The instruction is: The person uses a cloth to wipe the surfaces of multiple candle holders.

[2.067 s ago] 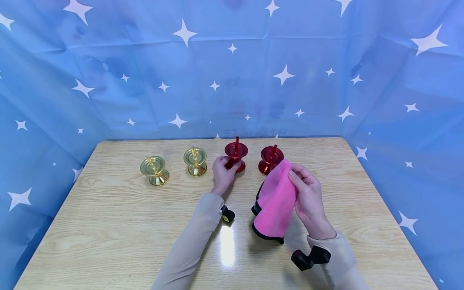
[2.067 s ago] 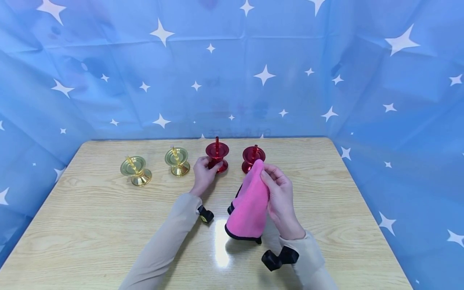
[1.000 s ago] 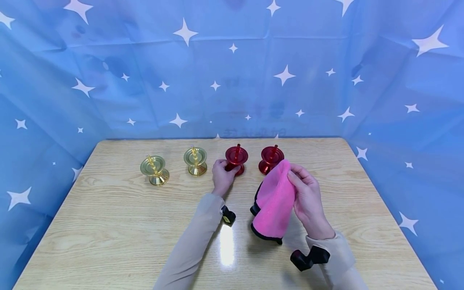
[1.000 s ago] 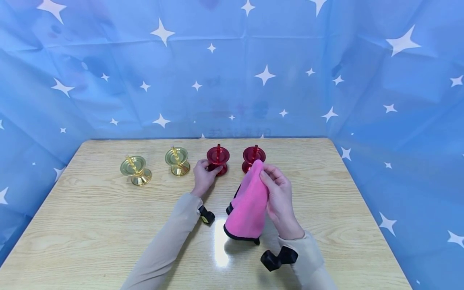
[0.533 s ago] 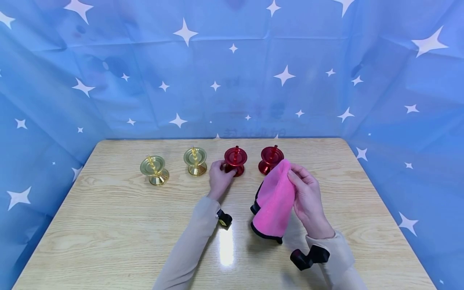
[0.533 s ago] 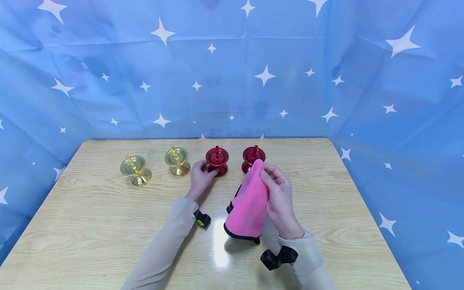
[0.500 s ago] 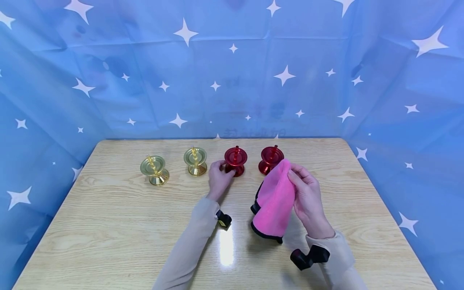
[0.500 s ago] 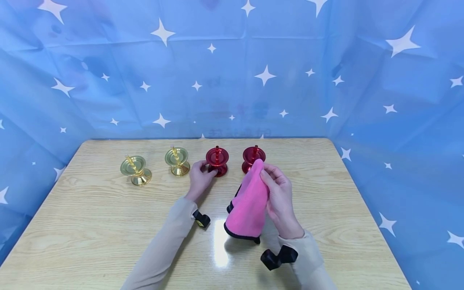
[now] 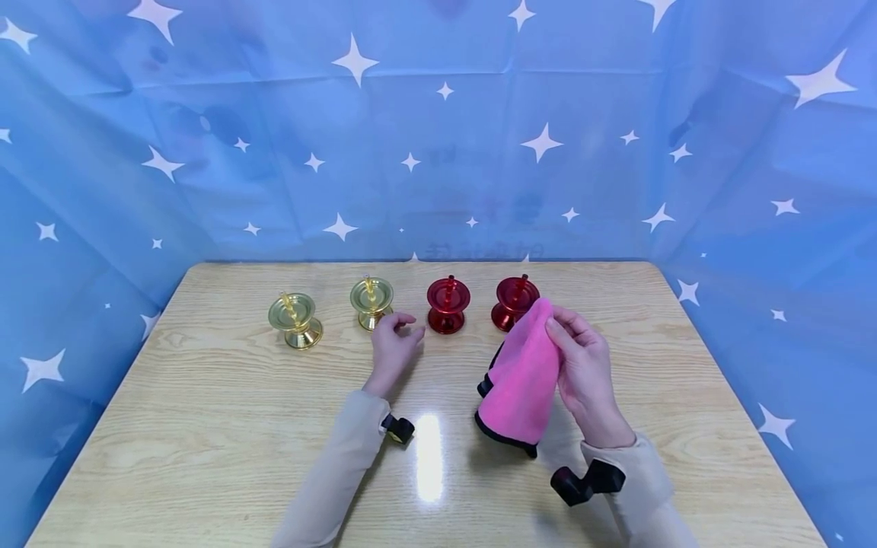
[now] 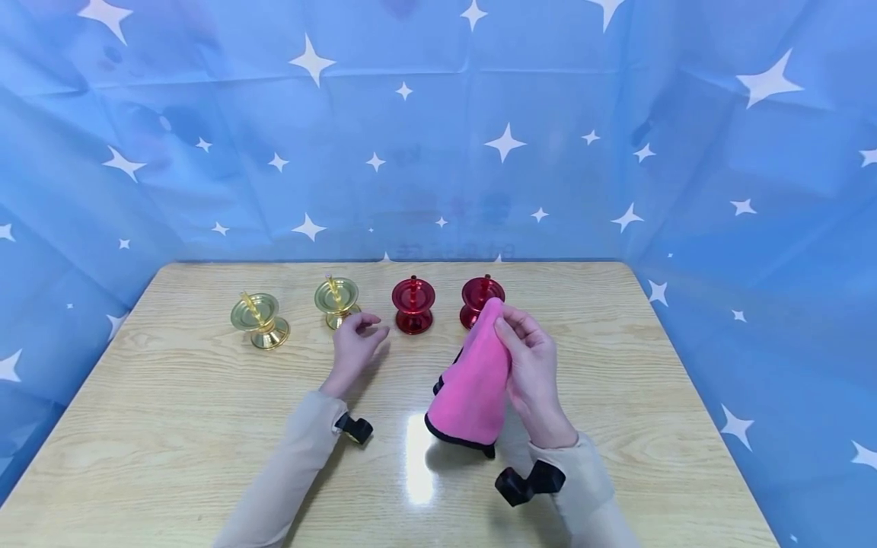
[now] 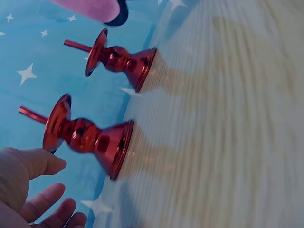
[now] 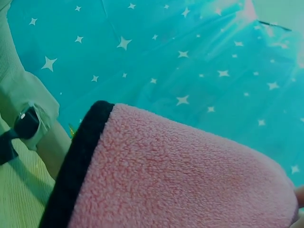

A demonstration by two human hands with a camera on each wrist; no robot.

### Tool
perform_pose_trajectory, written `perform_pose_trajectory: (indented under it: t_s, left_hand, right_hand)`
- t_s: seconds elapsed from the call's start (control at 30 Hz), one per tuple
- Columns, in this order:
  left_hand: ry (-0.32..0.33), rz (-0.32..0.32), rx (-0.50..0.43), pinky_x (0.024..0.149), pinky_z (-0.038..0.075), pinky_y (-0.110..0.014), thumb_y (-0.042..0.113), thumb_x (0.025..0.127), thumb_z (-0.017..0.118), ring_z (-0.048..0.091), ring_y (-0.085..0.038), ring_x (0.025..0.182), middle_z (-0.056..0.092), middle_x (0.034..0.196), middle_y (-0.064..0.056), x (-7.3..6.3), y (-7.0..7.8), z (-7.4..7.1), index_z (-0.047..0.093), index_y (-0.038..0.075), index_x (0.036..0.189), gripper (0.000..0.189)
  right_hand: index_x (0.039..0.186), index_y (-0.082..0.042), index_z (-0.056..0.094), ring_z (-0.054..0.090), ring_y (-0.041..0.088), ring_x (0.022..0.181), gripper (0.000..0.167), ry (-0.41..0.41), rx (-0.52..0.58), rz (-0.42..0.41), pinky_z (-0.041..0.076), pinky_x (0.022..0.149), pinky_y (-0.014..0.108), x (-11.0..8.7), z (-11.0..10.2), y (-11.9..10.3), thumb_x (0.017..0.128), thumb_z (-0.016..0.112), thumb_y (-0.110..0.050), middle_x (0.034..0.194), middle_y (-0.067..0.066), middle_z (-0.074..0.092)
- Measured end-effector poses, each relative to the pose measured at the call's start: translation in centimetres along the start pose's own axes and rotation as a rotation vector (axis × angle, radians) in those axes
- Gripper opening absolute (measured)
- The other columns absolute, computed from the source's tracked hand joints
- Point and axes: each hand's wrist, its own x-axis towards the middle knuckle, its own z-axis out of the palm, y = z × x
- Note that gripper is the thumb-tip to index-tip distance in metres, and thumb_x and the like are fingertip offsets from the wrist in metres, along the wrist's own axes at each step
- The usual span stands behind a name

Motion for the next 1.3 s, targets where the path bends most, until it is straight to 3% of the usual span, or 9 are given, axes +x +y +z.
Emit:
perform_pose_trajectory:
  t_s: [0.17, 0.33, 0.47, 0.6, 0.93, 1.13, 1.3]
  left_hand:
    - [0.012, -0.030, 0.010, 0.079, 0.046, -0.038, 0.002, 0.075, 0.073, 0.058, -0.028, 0.086, 0.065, 0.089, -0.015, -0.1, -0.3, -1.3, 0.067, -0.004, 0.087, 0.015]
    - [0.040, -0.047, 0.034, 0.079, 0.048, -0.039, 0.004, 0.077, 0.072, 0.060, -0.028, 0.084, 0.067, 0.086, -0.015, -0.2, -0.7, -2.4, 0.067, -0.004, 0.086, 0.013]
    - [0.080, -0.092, 0.061, 0.078, 0.050, -0.038, 0.004, 0.077, 0.071, 0.063, -0.028, 0.082, 0.067, 0.086, -0.015, 0.0, -1.4, -3.0, 0.067, -0.003, 0.086, 0.013]
    - [0.131, -0.128, 0.071, 0.075, 0.052, -0.038, 0.004, 0.076, 0.071, 0.063, -0.029, 0.079, 0.067, 0.085, -0.018, 0.3, -2.1, -3.6, 0.066, -0.005, 0.086, 0.014]
    - [0.193, -0.187, 0.020, 0.067, 0.046, -0.028, 0.010, 0.075, 0.075, 0.057, -0.024, 0.078, 0.060, 0.090, -0.017, 1.5, -3.1, -4.7, 0.060, -0.005, 0.098, 0.032]
    - [0.168, -0.178, 0.048, 0.073, 0.042, -0.033, 0.009, 0.074, 0.076, 0.052, -0.026, 0.085, 0.055, 0.096, -0.018, 2.2, -3.3, -5.0, 0.059, -0.007, 0.105, 0.038]
    - [0.115, -0.148, 0.079, 0.078, 0.044, -0.039, 0.012, 0.073, 0.078, 0.051, -0.030, 0.093, 0.052, 0.102, -0.019, 2.7, -3.5, -5.2, 0.062, -0.006, 0.106, 0.040]
  right_hand:
    - [0.091, -0.012, 0.072, 0.061, 0.008, 0.077, 0.019, 0.029, -0.013, 0.008, 0.050, 0.066, 0.016, 0.3, 0.0, 0.0, 0.090, 0.058, 0.001, 0.088, 0.001, 0.064]
    - [0.090, -0.010, 0.072, 0.061, 0.008, 0.077, 0.020, 0.006, 0.006, 0.025, 0.051, 0.067, 0.016, 0.3, -0.1, -0.1, 0.089, 0.057, 0.004, 0.088, 0.002, 0.065]
    - [0.088, -0.009, 0.072, 0.062, 0.008, 0.074, 0.023, -0.033, 0.035, 0.062, 0.051, 0.066, 0.016, 0.3, -0.4, -0.1, 0.090, 0.054, 0.006, 0.086, 0.002, 0.065]
    - [0.087, -0.009, 0.069, 0.061, 0.007, 0.069, 0.024, -0.087, -0.003, 0.087, 0.050, 0.061, 0.016, 0.1, -0.5, -0.1, 0.091, 0.052, 0.007, 0.084, 0.001, 0.063]
    - [0.088, -0.011, 0.067, 0.056, 0.006, 0.070, 0.025, -0.205, -0.128, 0.063, 0.046, 0.059, 0.015, -0.2, -0.5, 0.3, 0.091, 0.050, 0.006, 0.081, -0.001, 0.059]
    - [0.088, -0.012, 0.067, 0.054, 0.005, 0.070, 0.018, -0.182, -0.155, 0.062, 0.046, 0.057, 0.015, -0.3, -0.4, 0.3, 0.090, 0.056, 0.002, 0.082, -0.001, 0.058]
    - [0.086, -0.016, 0.067, 0.052, 0.005, 0.069, 0.026, -0.148, -0.178, 0.068, 0.043, 0.055, 0.014, -0.4, -0.3, 0.3, 0.090, 0.053, 0.006, 0.080, -0.003, 0.057]
